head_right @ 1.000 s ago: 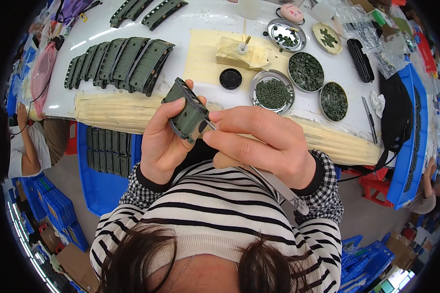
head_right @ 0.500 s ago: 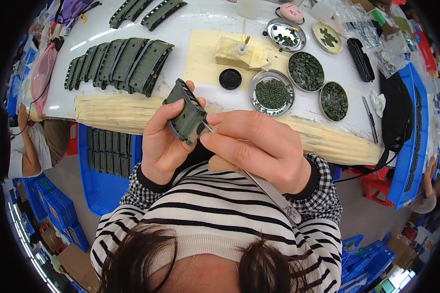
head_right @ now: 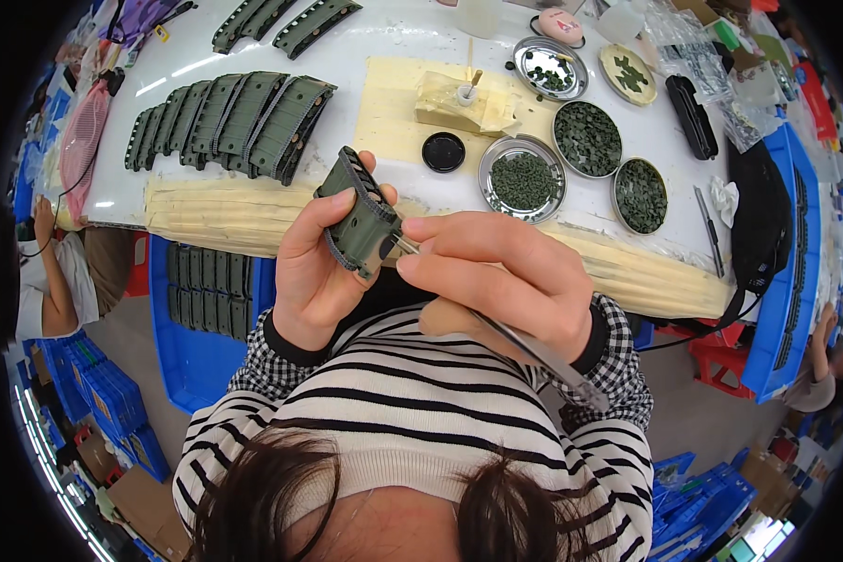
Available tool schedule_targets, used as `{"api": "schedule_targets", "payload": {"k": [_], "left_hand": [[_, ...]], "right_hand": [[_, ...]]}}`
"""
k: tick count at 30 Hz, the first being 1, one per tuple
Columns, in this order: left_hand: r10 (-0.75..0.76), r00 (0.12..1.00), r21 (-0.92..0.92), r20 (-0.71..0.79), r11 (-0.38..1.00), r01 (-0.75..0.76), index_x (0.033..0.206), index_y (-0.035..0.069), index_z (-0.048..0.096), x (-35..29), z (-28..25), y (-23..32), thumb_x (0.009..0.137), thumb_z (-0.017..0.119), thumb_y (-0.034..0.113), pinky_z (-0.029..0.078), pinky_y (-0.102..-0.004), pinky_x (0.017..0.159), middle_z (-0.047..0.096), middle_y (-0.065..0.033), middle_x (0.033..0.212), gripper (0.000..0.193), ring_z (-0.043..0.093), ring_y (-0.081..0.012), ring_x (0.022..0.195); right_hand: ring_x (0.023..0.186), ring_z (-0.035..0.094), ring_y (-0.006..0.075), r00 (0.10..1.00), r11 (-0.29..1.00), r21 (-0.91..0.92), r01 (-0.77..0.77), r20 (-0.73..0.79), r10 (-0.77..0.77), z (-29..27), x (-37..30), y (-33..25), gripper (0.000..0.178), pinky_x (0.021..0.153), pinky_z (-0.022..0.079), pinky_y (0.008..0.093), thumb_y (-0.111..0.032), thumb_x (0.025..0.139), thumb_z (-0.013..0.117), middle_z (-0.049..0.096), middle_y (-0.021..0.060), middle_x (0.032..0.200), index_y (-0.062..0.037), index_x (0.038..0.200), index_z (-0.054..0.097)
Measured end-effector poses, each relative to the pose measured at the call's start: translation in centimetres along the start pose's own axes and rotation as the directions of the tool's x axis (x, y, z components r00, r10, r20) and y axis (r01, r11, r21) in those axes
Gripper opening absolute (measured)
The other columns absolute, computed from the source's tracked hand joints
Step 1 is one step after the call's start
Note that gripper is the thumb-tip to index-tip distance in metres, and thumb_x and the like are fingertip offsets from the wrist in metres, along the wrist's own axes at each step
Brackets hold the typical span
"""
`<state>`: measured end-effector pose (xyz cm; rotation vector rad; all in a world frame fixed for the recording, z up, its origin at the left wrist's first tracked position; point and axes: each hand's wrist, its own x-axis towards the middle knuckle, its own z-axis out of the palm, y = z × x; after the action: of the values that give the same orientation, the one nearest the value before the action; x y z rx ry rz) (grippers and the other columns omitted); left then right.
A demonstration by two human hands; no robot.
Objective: Assembling tiny plastic toy tank models using tweezers to attach small components.
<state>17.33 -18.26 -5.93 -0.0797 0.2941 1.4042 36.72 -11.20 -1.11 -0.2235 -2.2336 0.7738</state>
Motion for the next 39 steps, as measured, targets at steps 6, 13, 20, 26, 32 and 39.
{"api": "schedule_targets", "payload": {"k": [6,13,20,26,32,39], "left_hand": [[0.022,0.999,0.038,0.034,0.999,-0.023,0.128,0.007,0.045,0.0,-0.7,0.3,0.092,0.051,0.005,0.058,-0.0394,0.082,0.061,-0.0175,0.109,0.036,0.063,-0.0256,0.104],[0.013,0.999,-0.068,0.03,0.998,-0.011,0.127,0.002,0.047,0.4,-1.1,0.6,0.092,0.048,0.005,0.06,-0.0364,0.082,0.059,-0.0201,0.112,0.035,0.061,-0.0289,0.104],[-0.051,0.999,-0.108,0.009,0.993,0.052,0.132,0.006,0.043,0.7,0.2,0.3,0.093,0.048,0.01,0.06,-0.033,0.079,0.058,-0.0188,0.119,0.04,0.062,-0.0267,0.099],[0.281,0.955,0.271,-0.094,0.93,-0.247,0.136,0.008,0.04,0.1,2.2,0.2,0.094,0.051,0.013,0.058,-0.0317,0.08,0.06,-0.0172,0.118,0.044,0.065,-0.0209,0.096],[0.234,0.966,0.087,0.114,0.966,-0.244,0.14,0.004,0.036,-0.4,1.8,0.8,0.099,0.045,0.027,0.054,-0.0341,0.091,0.053,-0.0209,0.125,0.048,0.057,-0.0262,0.114],[0.081,0.981,-0.188,0.176,0.981,-0.048,0.129,-0.003,0.045,0.2,0.1,0.1,0.093,0.055,0.041,0.056,-0.0274,0.09,0.053,-0.0184,0.12,0.058,0.057,-0.0264,0.107]], "right_hand": [[0.084,0.064,0.0222,0.973,0.991,0.026,-0.132,-0.187,0.135,-0.9,-1.0,0.1,0.021,0.074,0.05,0.0288,-0.006,0.083,0.064,0.066,0.0134,0.096,0.0009,0.102,0.067],[0.078,0.062,0.0207,0.881,0.944,0.064,-0.323,-0.344,0.325,-1.8,-2.1,1.2,0.02,0.072,0.049,0.0296,-0.001,0.083,0.058,0.066,0.0138,0.09,0.0031,0.099,0.067],[0.084,0.064,0.0251,0.985,0.997,-0.012,-0.07,-0.16,0.067,-0.1,-0.7,-0.1,0.038,0.073,0.052,0.0314,-0.01,0.07,0.074,0.064,0.0147,0.1,-0.0018,0.107,0.068],[0.095,0.066,0.0324,1.0,0.991,-0.135,-0.012,-0.022,0.009,-0.4,-0.2,-0.1,0.034,0.08,0.055,0.0365,-0.023,0.079,0.072,0.062,0.0173,0.101,-0.0005,0.105,0.066],[0.089,0.067,0.0249,0.998,0.978,-0.205,0.023,-0.056,-0.035,-0.3,-0.4,-0.3,0.036,0.073,0.056,0.0323,-0.022,0.073,0.076,0.065,0.0132,0.102,-0.0056,0.105,0.07],[0.089,0.067,0.0248,0.995,0.963,-0.264,0.053,-0.064,-0.072,-0.2,1.0,-1.1,0.035,0.071,0.056,0.0318,-0.02,0.074,0.076,0.065,0.0132,0.102,-0.0032,0.104,0.07]]}}
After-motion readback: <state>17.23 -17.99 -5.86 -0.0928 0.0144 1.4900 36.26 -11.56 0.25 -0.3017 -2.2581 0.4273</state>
